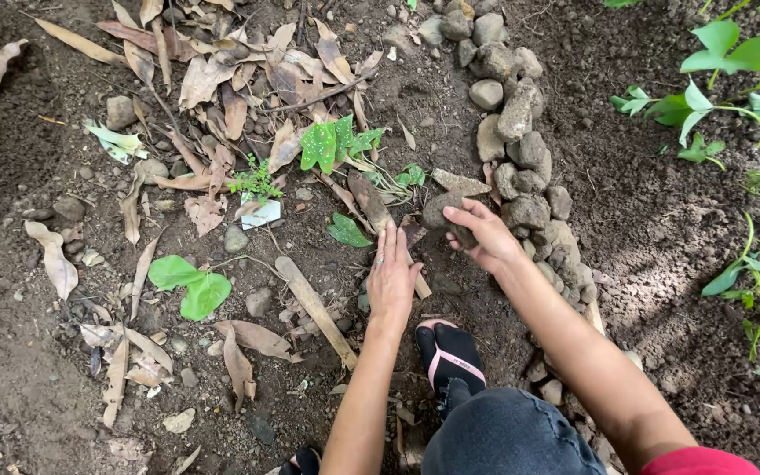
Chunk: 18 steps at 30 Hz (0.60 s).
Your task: The person is seen planting and arranging plants in a garden setting, using their hands and small sticks to dig and place the plants.
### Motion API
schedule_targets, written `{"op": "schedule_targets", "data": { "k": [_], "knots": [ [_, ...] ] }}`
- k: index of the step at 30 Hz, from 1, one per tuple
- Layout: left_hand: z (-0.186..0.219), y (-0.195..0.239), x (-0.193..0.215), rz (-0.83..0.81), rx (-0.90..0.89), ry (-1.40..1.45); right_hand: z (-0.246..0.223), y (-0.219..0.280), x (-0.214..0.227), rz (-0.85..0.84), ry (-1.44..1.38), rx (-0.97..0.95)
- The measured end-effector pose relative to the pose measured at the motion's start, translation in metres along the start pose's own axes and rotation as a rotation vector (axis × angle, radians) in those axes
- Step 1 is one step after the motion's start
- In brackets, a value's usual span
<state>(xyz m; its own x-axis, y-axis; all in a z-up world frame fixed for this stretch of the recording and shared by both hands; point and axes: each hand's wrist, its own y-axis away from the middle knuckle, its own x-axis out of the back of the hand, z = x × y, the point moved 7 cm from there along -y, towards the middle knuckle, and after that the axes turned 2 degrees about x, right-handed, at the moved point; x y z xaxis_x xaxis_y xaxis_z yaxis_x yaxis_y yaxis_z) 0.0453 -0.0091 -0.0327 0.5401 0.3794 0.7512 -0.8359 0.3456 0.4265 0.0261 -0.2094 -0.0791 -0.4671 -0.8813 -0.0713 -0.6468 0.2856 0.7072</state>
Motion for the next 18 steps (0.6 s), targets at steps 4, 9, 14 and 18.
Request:
{"op": "schedule_targets", "data": {
  "k": [4, 9, 14, 18],
  "knots": [
    [-0.009, -0.005, -0.013, 0.168, -0.07, -0.022, -0.003, 0.006, -0.03, -0.136, -0.303, -0.18],
    [-0.011, -0.006, -0.025, 0.169, -0.042, -0.03, -0.019, 0.005, -0.046, -0.065, -0.35, -0.286],
    [-0.016, -0.006, -0.035, 0.155, -0.026, -0.031, -0.091, -0.022, -0.068, -0.057, -0.258, -0.33],
    [-0.01, -0.012, -0.033, 0.21, -0.09, -0.077, -0.268, -0.071, -0.083, 0.053, -0.341, 0.085]
  ]
}}
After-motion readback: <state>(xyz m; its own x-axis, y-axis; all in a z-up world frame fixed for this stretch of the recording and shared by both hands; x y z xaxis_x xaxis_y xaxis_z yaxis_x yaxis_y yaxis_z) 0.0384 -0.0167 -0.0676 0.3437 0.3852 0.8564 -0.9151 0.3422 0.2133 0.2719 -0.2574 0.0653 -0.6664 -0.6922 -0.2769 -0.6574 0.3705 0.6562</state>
